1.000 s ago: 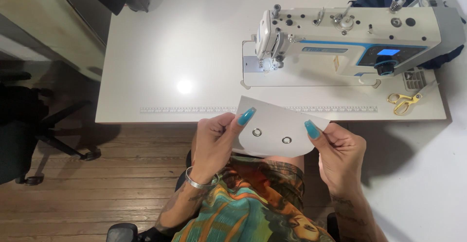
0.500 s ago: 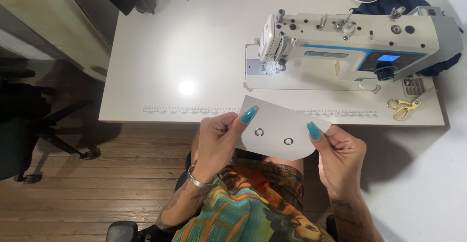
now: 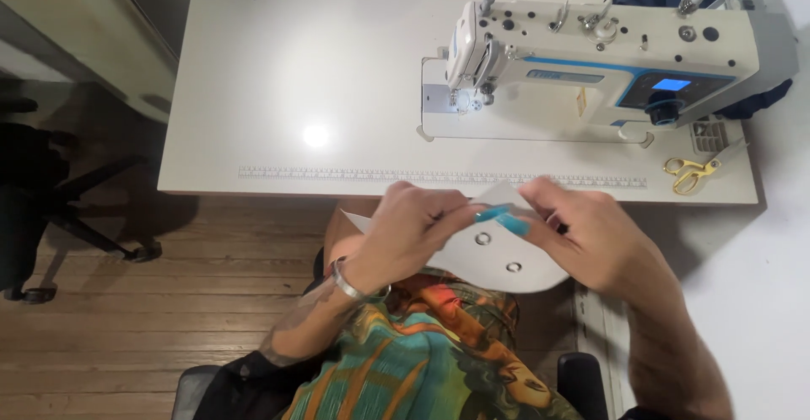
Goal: Prepare a piece of white material by folding and trimming it with scissors at a sewing station
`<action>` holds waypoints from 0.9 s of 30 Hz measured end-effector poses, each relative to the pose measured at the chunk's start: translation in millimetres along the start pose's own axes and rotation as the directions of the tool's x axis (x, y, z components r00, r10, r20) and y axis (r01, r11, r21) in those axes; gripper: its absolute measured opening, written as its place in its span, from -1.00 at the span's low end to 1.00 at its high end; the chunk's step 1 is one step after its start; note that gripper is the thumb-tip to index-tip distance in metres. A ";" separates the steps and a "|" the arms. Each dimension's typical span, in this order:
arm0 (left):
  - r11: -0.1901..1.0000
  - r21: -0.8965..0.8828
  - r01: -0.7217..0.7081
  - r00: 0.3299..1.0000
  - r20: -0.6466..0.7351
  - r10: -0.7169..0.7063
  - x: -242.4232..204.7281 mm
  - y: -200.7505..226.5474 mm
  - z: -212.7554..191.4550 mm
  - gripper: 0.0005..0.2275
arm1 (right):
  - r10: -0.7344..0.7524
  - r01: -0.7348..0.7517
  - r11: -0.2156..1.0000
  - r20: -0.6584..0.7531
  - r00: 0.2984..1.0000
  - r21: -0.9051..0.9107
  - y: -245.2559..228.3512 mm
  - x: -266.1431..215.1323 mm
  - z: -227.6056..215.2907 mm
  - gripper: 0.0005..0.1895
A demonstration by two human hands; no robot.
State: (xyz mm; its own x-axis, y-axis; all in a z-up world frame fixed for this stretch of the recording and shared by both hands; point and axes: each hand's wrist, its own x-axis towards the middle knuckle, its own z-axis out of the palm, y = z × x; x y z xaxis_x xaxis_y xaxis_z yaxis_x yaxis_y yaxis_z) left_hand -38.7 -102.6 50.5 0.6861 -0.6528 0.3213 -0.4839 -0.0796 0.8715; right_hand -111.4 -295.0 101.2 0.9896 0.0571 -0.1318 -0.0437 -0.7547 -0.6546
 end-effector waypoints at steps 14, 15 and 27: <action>0.982 -0.095 0.165 0.862 0.498 -0.096 -21.8 -54.3 -51.8 -0.61 | 0.157 -0.127 0.986 -0.368 0.916 0.104 36.5 -20.1 -10.4 -0.52; 0.965 -0.100 0.241 0.850 0.502 -0.160 -23.7 -53.9 -58.4 -0.63 | 0.145 -0.111 0.988 -0.385 0.912 0.108 39.4 -20.6 -9.2 -0.53; 0.854 -0.041 0.518 0.840 0.210 -0.500 -47.3 -53.7 -102.9 -0.90 | 0.286 -0.249 0.958 -0.474 0.833 0.140 75.1 -27.0 12.1 -0.54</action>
State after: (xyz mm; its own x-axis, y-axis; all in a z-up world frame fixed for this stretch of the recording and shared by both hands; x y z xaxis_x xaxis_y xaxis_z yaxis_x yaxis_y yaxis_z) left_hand 10.7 10.1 26.7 0.7045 -0.6667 -0.2434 -0.0353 -0.3755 0.9261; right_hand -143.1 -345.3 46.5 0.8768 -0.4776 0.0558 -0.3073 -0.6458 -0.6989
